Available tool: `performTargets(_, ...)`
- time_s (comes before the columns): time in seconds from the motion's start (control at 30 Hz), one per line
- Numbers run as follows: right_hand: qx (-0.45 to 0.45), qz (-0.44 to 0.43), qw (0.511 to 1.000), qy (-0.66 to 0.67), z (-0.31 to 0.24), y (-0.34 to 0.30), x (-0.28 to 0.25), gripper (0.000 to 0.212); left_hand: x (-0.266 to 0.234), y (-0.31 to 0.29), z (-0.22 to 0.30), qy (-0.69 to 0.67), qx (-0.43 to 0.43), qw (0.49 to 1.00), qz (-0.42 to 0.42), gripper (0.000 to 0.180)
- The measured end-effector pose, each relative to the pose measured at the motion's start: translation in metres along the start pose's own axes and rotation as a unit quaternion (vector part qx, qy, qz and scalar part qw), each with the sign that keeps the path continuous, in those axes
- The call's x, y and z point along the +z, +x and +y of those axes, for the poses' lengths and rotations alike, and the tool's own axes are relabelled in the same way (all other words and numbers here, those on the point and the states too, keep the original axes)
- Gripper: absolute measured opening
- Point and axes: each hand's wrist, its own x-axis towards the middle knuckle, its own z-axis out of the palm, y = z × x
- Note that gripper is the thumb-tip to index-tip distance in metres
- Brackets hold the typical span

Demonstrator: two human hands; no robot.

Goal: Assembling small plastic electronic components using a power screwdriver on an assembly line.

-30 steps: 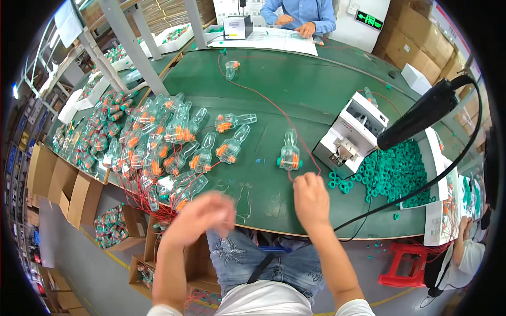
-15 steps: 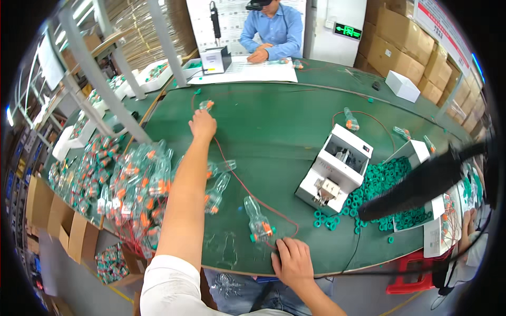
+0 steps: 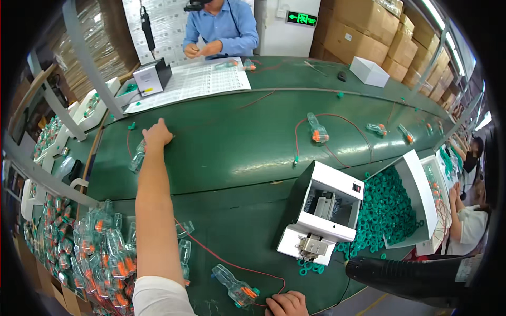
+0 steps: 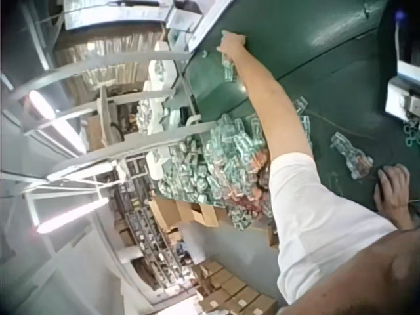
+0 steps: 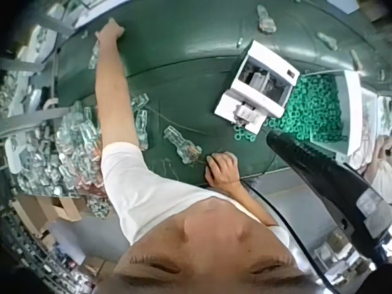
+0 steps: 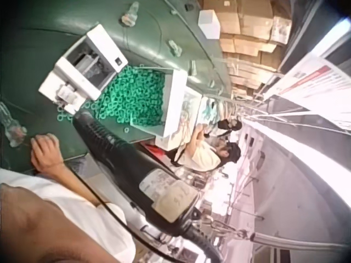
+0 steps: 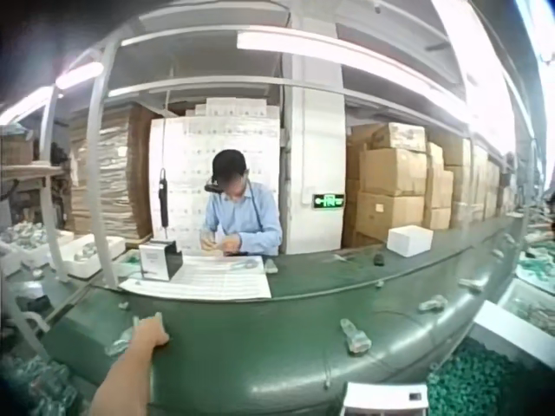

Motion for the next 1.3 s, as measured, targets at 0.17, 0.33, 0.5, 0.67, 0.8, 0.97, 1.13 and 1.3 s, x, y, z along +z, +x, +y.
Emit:
performTargets(0.17, -0.016, 0.046, 0.999, -0.005, 0.001, 0.006, -0.005, 0.032, -0.031, -0.032, 0.086, -0.160, 0.306, 0.938, -0.038, 0.025)
performTargets(0.33, -0.005, 0.032, 0.998, 0.046, 0.011, -0.006, -0.002, 0.049, -0.105, -0.154, 0.137, -0.338, 0.459, 0.817, -0.088, 0.028)
performTargets(0.5, 0.020, 0.062, 0.973, 0.222, 0.015, 0.000, -0.002, 0.040, -0.157, -0.303, 0.065, -0.439, 0.423, 0.791, -0.055, 0.020)
performTargets(0.67, 0.136, 0.063, 0.754, 0.639, 0.010, 0.066, -0.028, 0.056, -0.137, -0.499, 0.005, -0.451, 0.367, 0.813, -0.027, 0.011)
performTargets(0.8, 0.235, 0.016, 0.675, 0.699, -0.018, 0.095, -0.068, 0.056, -0.101, -0.597, -0.022, -0.509, 0.304, 0.802, -0.071, 0.011)
performTargets(0.97, 0.227, 0.017, 0.826, 0.515, -0.028, 0.044, -0.058, 0.026, -0.069, -0.622, -0.025, -0.751, 0.101, 0.575, -0.308, 0.045)
performTargets(1.13, 0.035, -0.052, 0.969, 0.240, -0.047, -0.075, -0.034, 0.009, -0.092, -0.550, -0.013, -0.852, -0.004, 0.372, -0.367, 0.050)
performTargets(1.3, -0.035, -0.177, 0.972, 0.151, -0.062, -0.131, -0.017, 0.015, -0.092, -0.515, -0.013, -0.770, 0.007, 0.535, -0.349, 0.039)
